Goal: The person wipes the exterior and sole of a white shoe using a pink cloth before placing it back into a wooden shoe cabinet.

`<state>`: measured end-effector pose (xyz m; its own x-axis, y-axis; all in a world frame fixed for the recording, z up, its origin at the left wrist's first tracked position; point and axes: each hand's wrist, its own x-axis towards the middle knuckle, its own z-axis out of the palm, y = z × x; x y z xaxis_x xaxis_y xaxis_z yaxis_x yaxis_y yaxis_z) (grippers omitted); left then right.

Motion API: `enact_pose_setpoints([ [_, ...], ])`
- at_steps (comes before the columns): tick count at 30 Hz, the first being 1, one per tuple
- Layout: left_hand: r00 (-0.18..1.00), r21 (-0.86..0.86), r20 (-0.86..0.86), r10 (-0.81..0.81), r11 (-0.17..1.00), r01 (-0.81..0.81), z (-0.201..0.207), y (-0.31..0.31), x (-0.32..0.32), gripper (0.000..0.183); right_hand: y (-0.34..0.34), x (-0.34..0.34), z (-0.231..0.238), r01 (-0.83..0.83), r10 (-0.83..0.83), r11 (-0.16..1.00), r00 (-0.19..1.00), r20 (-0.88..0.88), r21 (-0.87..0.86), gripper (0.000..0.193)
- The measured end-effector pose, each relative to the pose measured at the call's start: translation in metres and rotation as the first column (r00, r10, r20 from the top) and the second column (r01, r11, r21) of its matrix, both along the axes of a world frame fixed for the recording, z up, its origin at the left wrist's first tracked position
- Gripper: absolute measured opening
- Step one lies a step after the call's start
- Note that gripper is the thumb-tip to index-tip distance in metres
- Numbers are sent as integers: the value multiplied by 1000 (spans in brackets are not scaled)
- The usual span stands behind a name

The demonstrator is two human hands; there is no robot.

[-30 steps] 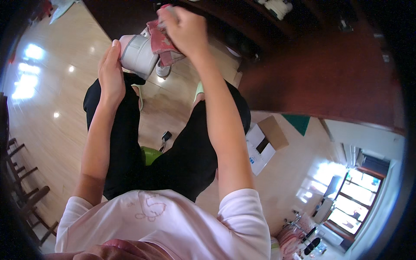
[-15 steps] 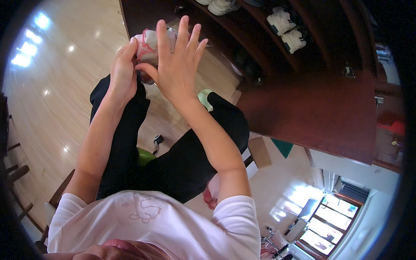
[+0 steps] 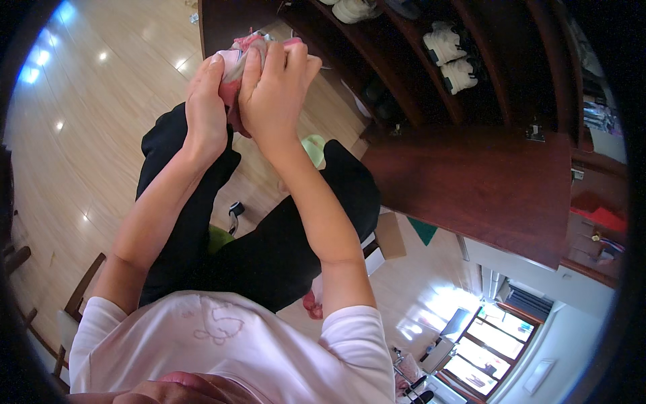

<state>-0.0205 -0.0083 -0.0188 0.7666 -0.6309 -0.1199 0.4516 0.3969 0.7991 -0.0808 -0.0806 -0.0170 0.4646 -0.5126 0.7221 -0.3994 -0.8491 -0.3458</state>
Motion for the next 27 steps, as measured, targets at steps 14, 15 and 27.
enact_pose_setpoints([
  [14, 976, 166, 132, -171, 975, 149, 0, 5, -18, 33, -65, -14, 17, 180, -9, 859, 941, -338, 480, 44],
  [15, 968, 181, 151, -198, 969, 170, 0, 6, -17, 33, -79, -18, 9, 166, 46, 805, 940, -338, 570, 45],
  [27, 956, 70, -213, -200, 973, 219, 4, -4, 9, 34, -58, -82, 75, -385, 304, 832, 919, 252, 398, 33],
])
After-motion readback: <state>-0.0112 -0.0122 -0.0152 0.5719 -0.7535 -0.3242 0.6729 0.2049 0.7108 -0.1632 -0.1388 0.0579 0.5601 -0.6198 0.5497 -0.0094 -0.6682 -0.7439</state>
